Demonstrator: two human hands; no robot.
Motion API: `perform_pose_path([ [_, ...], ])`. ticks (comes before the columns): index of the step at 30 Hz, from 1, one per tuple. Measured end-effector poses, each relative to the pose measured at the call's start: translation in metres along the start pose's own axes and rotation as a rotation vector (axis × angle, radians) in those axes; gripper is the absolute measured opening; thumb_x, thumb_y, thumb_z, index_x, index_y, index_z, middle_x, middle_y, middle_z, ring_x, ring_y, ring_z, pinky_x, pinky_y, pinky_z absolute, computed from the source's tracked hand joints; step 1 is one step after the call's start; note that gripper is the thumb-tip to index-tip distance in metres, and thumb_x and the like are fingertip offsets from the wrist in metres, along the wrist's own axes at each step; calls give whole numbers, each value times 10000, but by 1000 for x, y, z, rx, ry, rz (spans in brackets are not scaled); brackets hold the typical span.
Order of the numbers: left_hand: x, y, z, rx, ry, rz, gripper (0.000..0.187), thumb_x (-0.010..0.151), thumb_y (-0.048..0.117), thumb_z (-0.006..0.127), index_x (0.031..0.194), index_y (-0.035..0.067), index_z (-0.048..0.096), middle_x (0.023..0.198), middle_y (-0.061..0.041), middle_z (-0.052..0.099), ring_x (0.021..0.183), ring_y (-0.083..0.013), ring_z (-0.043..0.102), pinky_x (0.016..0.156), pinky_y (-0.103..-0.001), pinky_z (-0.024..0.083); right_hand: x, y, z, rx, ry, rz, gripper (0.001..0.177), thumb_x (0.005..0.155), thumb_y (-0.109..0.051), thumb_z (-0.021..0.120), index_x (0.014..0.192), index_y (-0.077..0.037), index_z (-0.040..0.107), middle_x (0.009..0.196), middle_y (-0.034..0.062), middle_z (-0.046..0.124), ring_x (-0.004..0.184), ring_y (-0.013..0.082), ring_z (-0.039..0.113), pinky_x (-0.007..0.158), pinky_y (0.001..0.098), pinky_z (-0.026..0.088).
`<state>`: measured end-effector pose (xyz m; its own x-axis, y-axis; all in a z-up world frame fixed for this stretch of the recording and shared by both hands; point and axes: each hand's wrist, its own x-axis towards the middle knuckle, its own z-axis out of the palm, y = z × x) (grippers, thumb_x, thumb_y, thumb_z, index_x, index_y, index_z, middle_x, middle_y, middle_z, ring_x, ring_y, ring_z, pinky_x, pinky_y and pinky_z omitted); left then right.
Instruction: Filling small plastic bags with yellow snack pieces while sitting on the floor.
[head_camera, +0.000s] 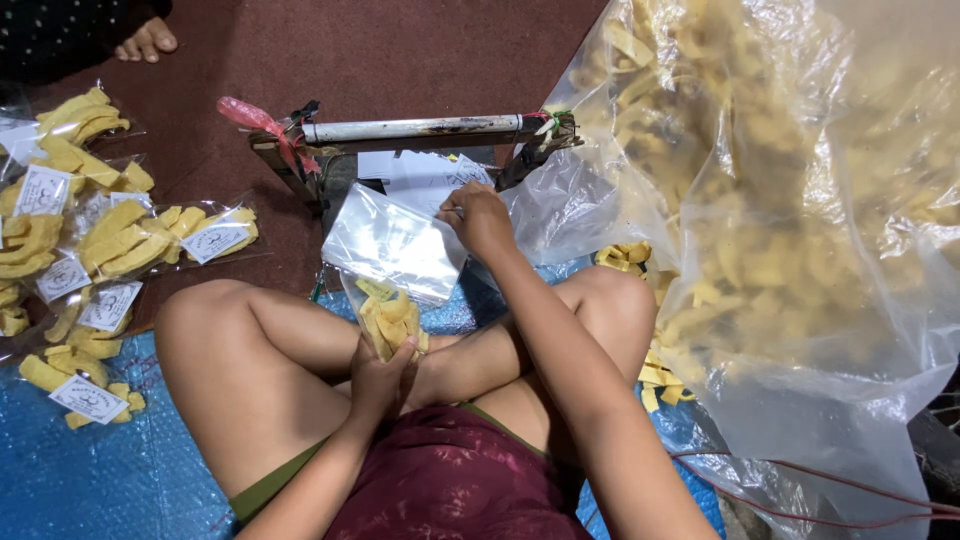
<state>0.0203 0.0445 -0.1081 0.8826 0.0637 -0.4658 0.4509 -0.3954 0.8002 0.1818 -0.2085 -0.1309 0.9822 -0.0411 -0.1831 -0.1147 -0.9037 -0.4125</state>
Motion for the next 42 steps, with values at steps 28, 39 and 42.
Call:
perform_pose_path([
  [28, -30, 74, -18, 163, -496, 498, 769, 776, 309, 779, 1491, 244, 504, 1218, -9, 750, 958, -196, 747, 799, -340, 552, -202, -96, -198, 767, 768, -303, 203, 880, 50, 829, 1005, 32, 671, 891, 173, 689, 800, 207, 671, 740, 270, 536],
  [39, -33, 88, -23, 217, -498, 432, 717, 773, 387, 688, 1460, 268, 526, 1121, -5, 770, 929, -206, 745, 786, -350, 552, -212, -105, -226, 743, 495, -293, 207, 990, 96, 688, 1193, 66, 661, 1067, 188, 734, 933, 205, 744, 862, 280, 664],
  [42, -33, 95, -31, 193, -478, 416, 719, 785, 369, 716, 1467, 259, 517, 1145, -1, 761, 934, -163, 758, 800, -314, 570, -222, -107, -250, 435, 457, -316, 209, 897, 38, 840, 1082, -3, 750, 963, 128, 755, 842, 183, 688, 772, 264, 533],
])
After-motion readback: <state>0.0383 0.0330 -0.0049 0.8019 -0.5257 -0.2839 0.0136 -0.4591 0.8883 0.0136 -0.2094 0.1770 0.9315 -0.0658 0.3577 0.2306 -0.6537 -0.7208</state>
